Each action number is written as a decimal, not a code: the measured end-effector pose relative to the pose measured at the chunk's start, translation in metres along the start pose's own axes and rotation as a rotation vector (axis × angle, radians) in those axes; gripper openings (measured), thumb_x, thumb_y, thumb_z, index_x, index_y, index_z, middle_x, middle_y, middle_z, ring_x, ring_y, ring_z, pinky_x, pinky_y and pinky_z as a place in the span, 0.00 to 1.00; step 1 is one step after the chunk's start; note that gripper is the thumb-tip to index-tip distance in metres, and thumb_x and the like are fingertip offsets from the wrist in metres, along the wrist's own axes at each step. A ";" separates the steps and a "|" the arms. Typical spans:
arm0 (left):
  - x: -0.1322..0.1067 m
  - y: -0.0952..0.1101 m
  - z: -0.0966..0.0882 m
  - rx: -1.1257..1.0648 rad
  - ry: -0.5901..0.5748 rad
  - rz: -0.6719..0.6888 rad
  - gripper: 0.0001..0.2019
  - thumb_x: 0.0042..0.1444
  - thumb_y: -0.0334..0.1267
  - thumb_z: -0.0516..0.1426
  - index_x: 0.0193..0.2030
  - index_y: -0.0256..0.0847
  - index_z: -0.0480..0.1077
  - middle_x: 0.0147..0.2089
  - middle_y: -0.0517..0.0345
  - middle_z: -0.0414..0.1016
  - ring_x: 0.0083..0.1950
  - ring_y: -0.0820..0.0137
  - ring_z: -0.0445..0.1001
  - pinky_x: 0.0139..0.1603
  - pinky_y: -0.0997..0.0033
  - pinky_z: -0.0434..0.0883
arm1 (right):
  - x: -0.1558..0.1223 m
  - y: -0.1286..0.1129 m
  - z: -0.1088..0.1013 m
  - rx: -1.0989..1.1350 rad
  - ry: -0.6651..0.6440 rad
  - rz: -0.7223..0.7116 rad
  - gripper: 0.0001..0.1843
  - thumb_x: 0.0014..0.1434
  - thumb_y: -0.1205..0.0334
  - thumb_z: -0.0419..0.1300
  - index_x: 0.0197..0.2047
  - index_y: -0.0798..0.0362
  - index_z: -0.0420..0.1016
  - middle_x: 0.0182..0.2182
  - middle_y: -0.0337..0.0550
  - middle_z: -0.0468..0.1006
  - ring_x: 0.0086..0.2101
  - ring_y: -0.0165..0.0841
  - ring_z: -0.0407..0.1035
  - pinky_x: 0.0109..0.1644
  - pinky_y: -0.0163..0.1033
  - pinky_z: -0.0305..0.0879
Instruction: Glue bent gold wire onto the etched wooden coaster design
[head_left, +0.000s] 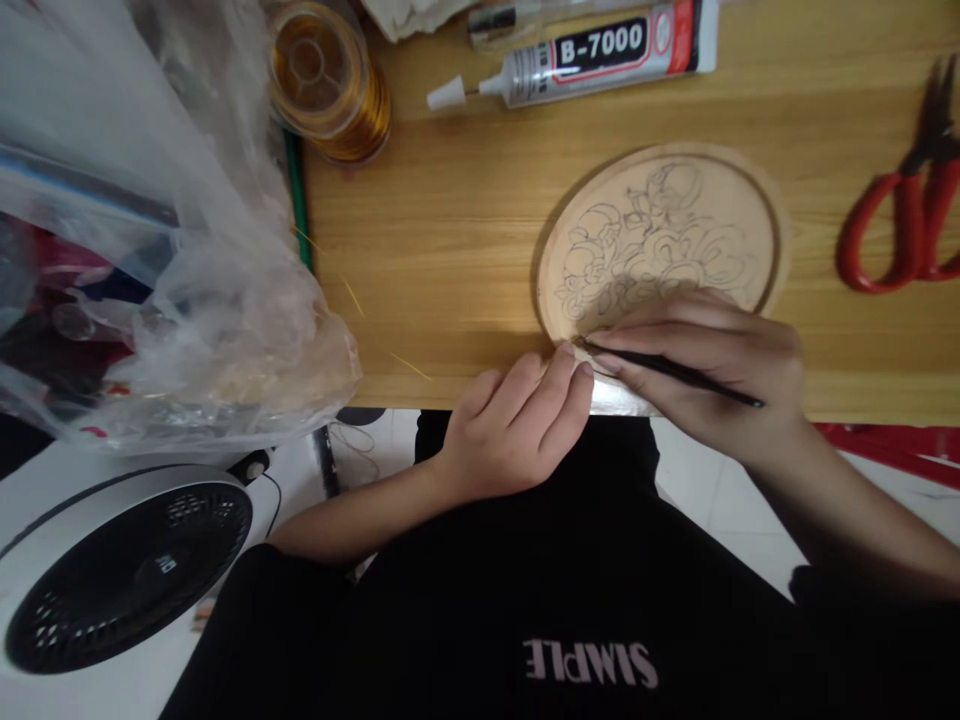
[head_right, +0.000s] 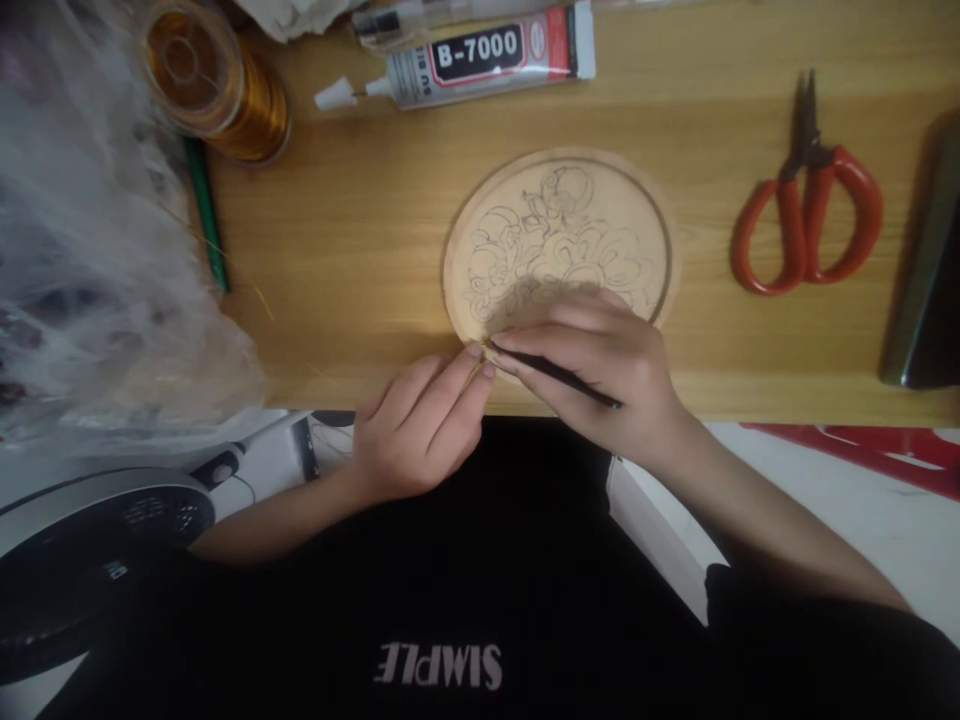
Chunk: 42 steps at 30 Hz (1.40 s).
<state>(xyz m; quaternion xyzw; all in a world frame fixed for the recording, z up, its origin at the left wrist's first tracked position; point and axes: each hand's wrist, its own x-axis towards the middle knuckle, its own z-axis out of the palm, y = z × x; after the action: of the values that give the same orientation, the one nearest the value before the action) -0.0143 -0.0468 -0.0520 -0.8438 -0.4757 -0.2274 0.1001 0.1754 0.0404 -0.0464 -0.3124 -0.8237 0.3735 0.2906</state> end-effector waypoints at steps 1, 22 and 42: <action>0.000 0.000 0.000 -0.005 0.000 0.003 0.10 0.59 0.30 0.58 0.46 0.31 0.76 0.47 0.50 0.83 0.40 0.65 0.78 0.33 0.67 0.71 | 0.000 -0.001 0.000 -0.004 -0.004 0.002 0.14 0.57 0.69 0.67 0.46 0.45 0.79 0.36 0.40 0.83 0.37 0.36 0.78 0.43 0.47 0.72; -0.001 -0.001 0.002 -0.027 -0.005 0.004 0.11 0.58 0.29 0.59 0.47 0.31 0.76 0.48 0.48 0.82 0.36 0.68 0.72 0.29 0.68 0.65 | 0.001 -0.005 0.003 -0.049 -0.010 -0.013 0.12 0.57 0.72 0.66 0.44 0.50 0.79 0.38 0.45 0.84 0.37 0.37 0.79 0.43 0.47 0.68; 0.008 -0.027 -0.009 0.014 -0.036 0.111 0.10 0.63 0.30 0.56 0.48 0.31 0.74 0.46 0.50 0.83 0.46 0.65 0.79 0.42 0.66 0.69 | -0.027 0.006 -0.006 -0.041 0.609 0.367 0.08 0.54 0.64 0.70 0.39 0.47 0.82 0.34 0.40 0.84 0.32 0.34 0.79 0.39 0.39 0.79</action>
<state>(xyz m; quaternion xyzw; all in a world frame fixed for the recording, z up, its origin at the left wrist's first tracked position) -0.0356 -0.0297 -0.0417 -0.8721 -0.4315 -0.2029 0.1097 0.1987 0.0263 -0.0548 -0.5579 -0.6369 0.2925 0.4444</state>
